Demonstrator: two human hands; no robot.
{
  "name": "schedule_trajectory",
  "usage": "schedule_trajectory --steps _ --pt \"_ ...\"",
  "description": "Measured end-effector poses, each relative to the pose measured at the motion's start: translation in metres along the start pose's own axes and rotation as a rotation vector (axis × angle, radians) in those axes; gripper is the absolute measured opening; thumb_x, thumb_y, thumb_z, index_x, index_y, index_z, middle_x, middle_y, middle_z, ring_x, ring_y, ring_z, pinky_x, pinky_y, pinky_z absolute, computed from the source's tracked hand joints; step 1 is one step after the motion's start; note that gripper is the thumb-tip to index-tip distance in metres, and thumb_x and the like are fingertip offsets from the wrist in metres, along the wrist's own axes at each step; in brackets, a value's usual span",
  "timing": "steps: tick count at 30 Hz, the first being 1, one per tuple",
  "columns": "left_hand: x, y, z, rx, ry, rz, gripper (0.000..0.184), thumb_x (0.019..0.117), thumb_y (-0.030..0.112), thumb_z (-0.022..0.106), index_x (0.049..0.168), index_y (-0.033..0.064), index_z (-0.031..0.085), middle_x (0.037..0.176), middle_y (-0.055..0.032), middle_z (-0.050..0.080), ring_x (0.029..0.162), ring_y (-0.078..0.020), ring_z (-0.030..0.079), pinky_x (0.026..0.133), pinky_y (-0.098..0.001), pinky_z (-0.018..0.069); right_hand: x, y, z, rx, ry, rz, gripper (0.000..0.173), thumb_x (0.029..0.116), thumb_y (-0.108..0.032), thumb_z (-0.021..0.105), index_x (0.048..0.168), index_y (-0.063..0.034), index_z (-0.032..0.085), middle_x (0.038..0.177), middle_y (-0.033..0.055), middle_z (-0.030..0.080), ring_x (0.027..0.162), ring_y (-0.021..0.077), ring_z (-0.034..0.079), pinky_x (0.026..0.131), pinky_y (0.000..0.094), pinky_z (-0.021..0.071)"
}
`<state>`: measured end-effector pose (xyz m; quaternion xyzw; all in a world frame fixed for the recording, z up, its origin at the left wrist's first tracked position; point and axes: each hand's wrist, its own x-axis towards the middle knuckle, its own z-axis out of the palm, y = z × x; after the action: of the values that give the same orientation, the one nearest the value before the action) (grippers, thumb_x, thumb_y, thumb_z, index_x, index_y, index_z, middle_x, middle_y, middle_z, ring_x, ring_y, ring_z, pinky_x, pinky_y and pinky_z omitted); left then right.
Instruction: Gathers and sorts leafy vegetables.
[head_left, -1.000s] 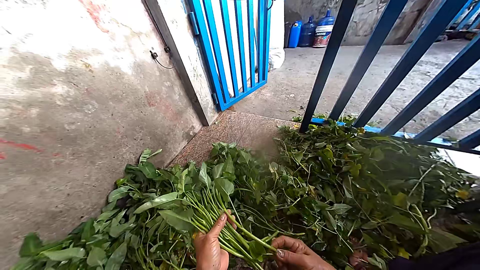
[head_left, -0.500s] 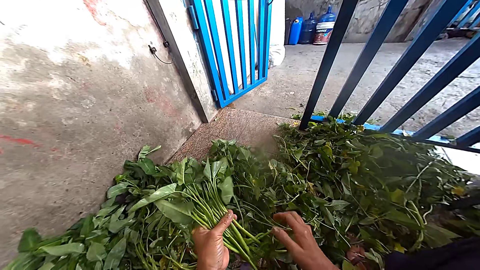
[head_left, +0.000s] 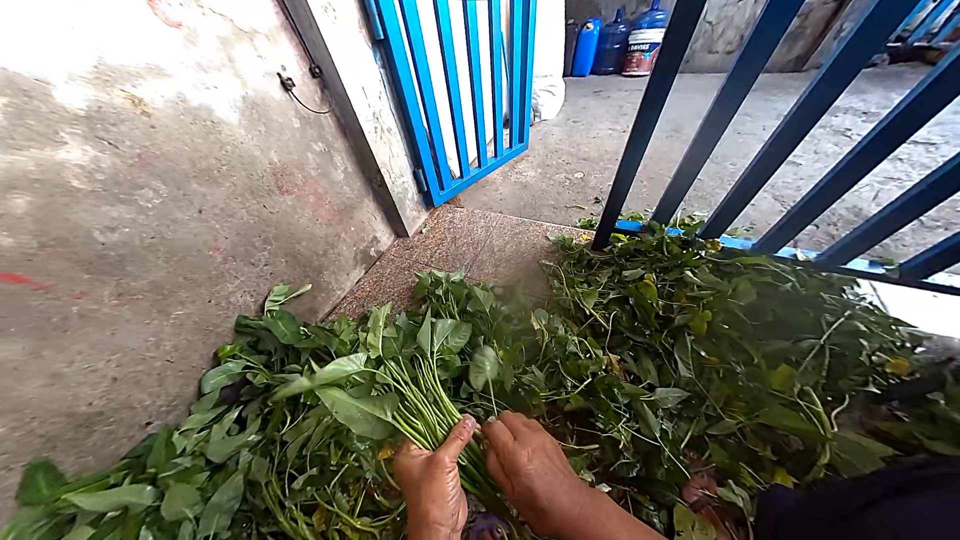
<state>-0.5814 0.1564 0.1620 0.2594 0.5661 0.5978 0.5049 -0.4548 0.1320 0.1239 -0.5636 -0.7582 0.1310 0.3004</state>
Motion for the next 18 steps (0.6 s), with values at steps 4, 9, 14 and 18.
schedule_trajectory --steps 4,9,14,18 --pt "0.015 0.015 -0.010 -0.029 0.182 0.044 0.029 0.0848 -0.014 0.071 0.110 -0.0115 0.057 0.079 -0.0189 0.071 0.064 -0.0269 0.072 0.060 -0.0405 0.0642 -0.032 0.025 0.000 -0.132 0.018 -0.059 0.017 0.0957 -0.017 0.052 0.088 -0.0055 0.063 0.082 0.0109 0.066 0.077 0.0266 0.071 0.065 0.0421 0.0597" --pt "0.031 0.043 -0.041 -0.082 0.384 0.168 0.027 0.0886 -0.011 0.069 0.112 -0.0073 0.055 0.077 -0.0133 0.070 0.062 -0.0224 0.072 0.059 -0.0372 0.0645 -0.122 0.069 -0.024 -0.131 -0.193 0.103 0.017 0.0938 -0.009 0.056 0.086 0.0026 0.065 0.085 0.0200 0.070 0.082 0.0361 0.074 0.072 0.0495 0.0616" --pt "0.036 0.059 -0.065 -0.117 0.418 0.249 0.022 0.0927 -0.009 0.065 0.111 -0.0040 0.054 0.077 -0.0101 0.069 0.066 -0.0201 0.072 0.063 -0.0350 0.0646 -0.151 0.089 -0.047 -0.189 -1.089 0.645 0.045 0.1026 -0.034 0.057 0.137 -0.0047 0.062 0.142 0.0394 0.048 0.124 0.0618 0.052 0.094 0.0750 0.0469" --pt "0.035 0.051 -0.060 -0.083 0.463 0.329 0.031 0.0887 -0.012 0.068 0.115 -0.0052 0.053 0.080 -0.0105 0.070 0.069 -0.0195 0.073 0.065 -0.0348 0.0647 -0.088 0.072 -0.044 -0.149 -0.816 0.513 0.037 0.1037 -0.033 0.056 0.130 -0.0090 0.067 0.133 0.0317 0.058 0.110 0.0532 0.064 0.084 0.0679 0.0544"
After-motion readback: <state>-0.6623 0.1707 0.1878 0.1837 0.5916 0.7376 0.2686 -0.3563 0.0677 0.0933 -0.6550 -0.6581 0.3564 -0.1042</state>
